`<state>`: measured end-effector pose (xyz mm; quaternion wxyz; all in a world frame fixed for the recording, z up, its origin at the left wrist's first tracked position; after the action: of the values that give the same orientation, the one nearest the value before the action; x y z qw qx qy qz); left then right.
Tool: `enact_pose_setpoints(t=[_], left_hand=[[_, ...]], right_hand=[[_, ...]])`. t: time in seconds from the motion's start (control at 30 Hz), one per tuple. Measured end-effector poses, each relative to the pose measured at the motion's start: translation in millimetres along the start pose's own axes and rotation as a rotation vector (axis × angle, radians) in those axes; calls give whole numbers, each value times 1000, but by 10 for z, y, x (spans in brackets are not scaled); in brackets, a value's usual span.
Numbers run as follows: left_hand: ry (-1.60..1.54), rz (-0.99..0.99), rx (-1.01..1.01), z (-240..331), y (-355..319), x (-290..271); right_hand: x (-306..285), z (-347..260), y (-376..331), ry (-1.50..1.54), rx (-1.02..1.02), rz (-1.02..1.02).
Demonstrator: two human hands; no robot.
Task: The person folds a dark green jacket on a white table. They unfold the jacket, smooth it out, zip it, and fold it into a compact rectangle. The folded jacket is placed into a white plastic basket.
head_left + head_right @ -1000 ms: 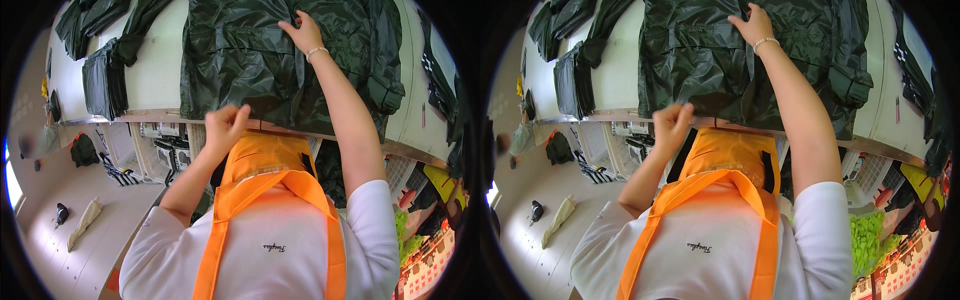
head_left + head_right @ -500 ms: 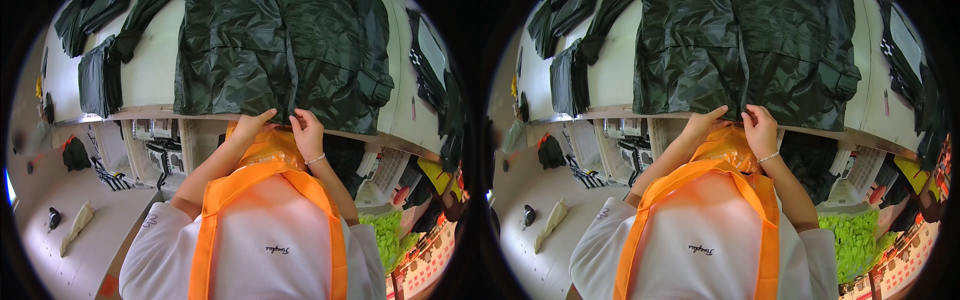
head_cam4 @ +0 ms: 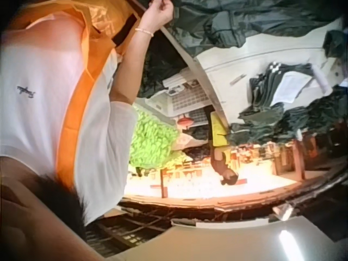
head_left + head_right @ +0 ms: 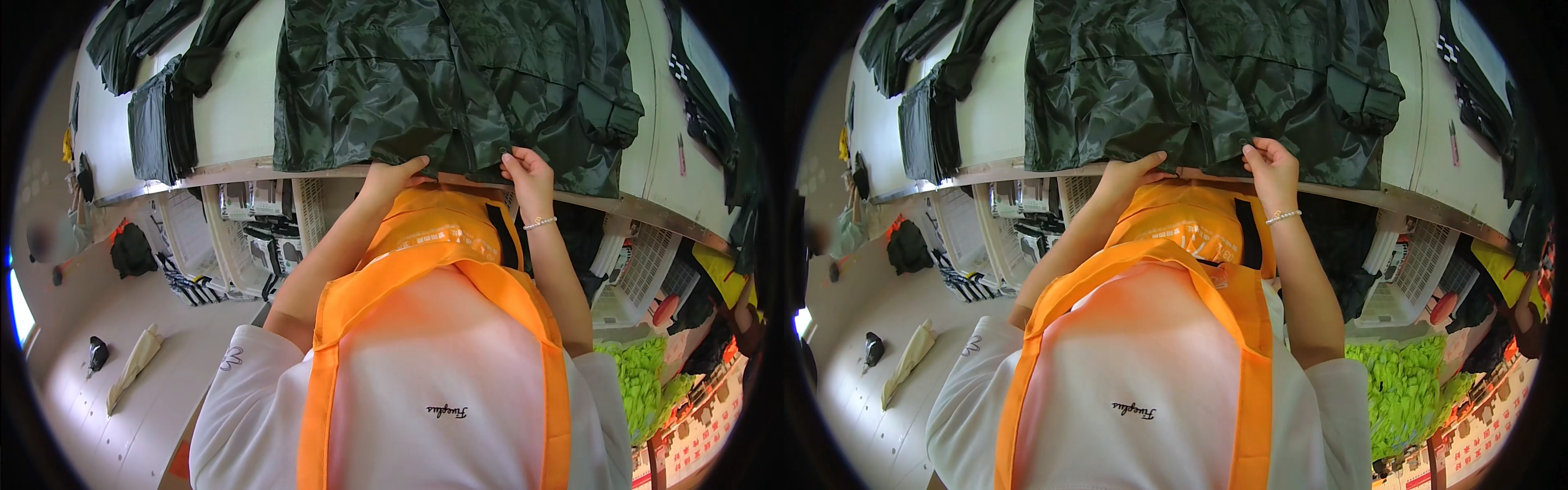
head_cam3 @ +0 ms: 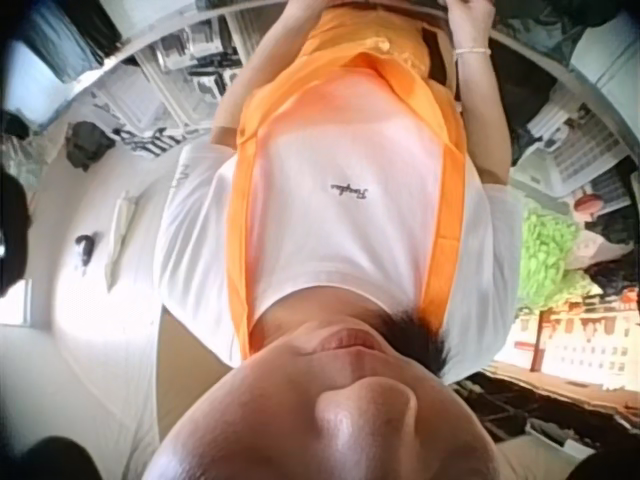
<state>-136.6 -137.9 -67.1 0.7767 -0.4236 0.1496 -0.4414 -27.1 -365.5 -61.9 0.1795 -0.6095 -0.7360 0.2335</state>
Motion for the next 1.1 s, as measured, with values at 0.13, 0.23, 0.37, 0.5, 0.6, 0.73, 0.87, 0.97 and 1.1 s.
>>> enact_pose_setpoints(t=[0.13,0.23,0.37,0.5,0.6,0.73,0.87,0.97,1.1], left_hand=[[-10,-43,3,45,-45,33],[-23,-78,11,117,-108,78],[-58,-99,59,191,-180,196],[-190,-88,-81,119,-223,301],[-134,-79,-44,92,-184,284],[-59,-31,10,101,-186,276],[117,12,38,158,-223,301],[184,-15,120,150,-160,292],[535,-152,454,369,-359,465]], right_hand=[[196,-89,-70,-83,-121,-89],[426,-299,-176,-213,-285,-151],[694,-504,-270,-342,-444,-213],[857,-605,-360,-406,-620,-234],[880,-592,-380,-432,-663,-241],[889,-548,-357,-445,-641,-220],[845,-587,-297,-411,-665,-111],[887,-611,-306,-386,-647,-174],[880,-671,-325,-373,-691,-284]])
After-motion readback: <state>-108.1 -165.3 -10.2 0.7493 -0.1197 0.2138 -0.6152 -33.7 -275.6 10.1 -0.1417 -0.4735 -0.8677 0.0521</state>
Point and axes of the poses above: each hand's wrist, its own y-axis towards the middle knuckle, its own x-axis out of the palm, z = x × y, the point moved 9 cm from there along y, towards the middle knuckle, and after that the axes turned 1 degree about y, right-handed, at the moved point
